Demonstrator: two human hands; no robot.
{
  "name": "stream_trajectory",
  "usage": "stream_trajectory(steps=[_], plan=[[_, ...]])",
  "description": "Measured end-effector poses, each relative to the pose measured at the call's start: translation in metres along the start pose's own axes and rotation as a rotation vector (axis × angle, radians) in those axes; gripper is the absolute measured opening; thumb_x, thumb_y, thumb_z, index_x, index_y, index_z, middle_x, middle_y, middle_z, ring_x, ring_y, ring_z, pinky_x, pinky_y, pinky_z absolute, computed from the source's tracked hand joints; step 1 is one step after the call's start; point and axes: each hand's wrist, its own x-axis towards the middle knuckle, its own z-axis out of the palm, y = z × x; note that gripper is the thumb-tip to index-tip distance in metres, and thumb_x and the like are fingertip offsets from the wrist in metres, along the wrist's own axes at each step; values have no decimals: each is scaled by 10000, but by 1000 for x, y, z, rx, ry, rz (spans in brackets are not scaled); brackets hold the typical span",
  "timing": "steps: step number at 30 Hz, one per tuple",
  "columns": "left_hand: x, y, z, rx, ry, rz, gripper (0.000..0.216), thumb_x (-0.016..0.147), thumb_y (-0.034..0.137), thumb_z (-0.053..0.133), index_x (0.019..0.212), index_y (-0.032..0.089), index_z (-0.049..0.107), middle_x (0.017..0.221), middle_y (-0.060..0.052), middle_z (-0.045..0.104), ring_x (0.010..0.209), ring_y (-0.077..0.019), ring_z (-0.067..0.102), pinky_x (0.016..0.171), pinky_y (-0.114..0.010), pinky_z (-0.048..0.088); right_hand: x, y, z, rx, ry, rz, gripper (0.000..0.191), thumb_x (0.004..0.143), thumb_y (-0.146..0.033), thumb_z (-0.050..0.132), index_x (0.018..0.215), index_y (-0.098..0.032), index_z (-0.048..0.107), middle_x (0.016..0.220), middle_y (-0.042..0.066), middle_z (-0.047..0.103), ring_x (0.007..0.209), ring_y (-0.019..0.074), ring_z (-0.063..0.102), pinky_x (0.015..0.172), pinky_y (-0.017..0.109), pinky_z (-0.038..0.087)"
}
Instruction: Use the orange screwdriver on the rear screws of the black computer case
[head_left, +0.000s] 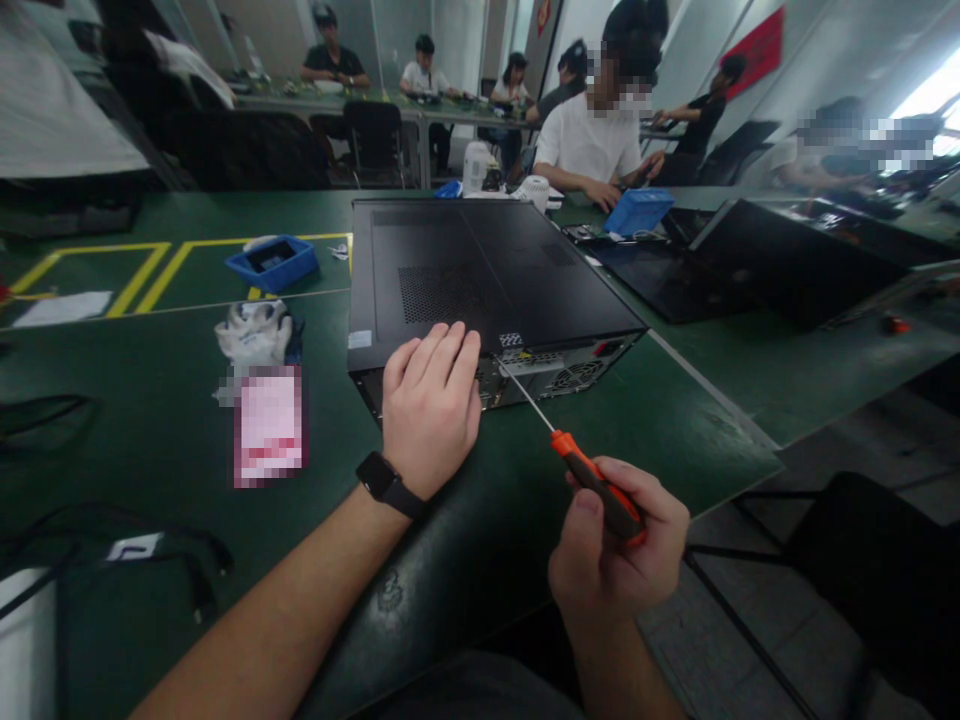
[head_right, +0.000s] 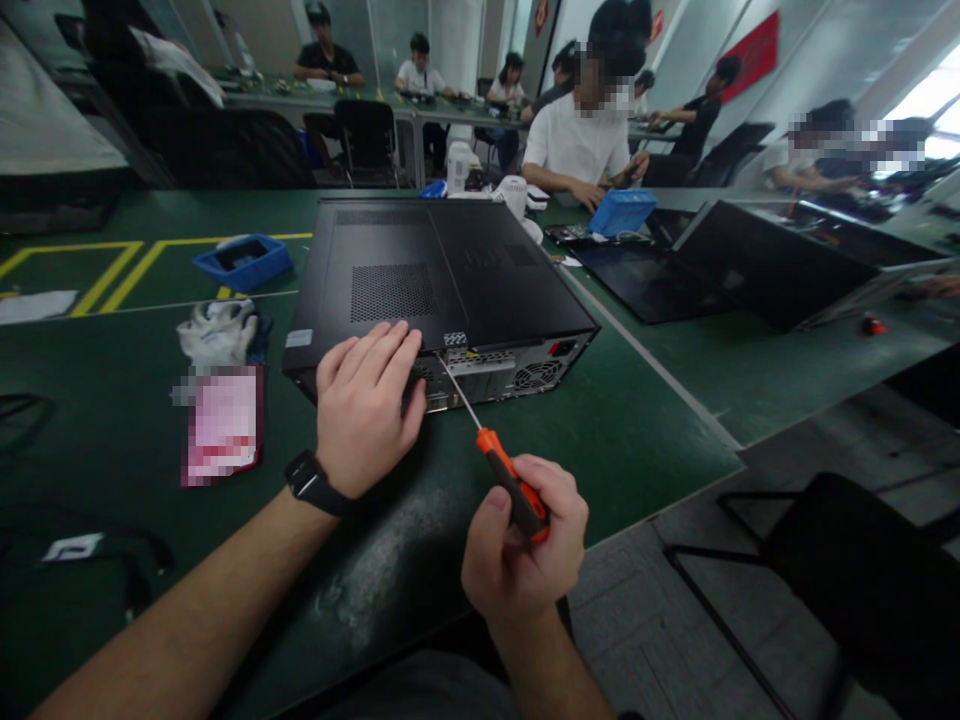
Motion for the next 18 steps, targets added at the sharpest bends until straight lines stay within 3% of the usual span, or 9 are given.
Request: stream_trajectory(steps=[7,15,18], plan=[[0,0,0,1,-7,-1,517,974,186,543,1488,136,563,1527,-159,609,1435,-326,550,1197,-534,369,1,-8,-1,-83,2,81,151,963,-257,660,1093,-186,691,886,1,725,600,99,703,550,220,554],[0,1,-1,-20,-1,-12,529,964,187,551,1491,152,565,1524,-161,612,1429,-327,558,1198,-543,373,4,-4,0,-21,-24,-23,286,877,-221,698,1160,-199,661,1013,47,716,833,180,734,728,340,613],[0,1,0,-9,-1,-4,520,972,187,544,1490,145,562,1524,-160,611,1434,-320,552,1203,-531,368,3,-3,2,-48,8,-22,239,893,-215,696,1129,-193,663,982,38,721,774,164,730,684,318,610]])
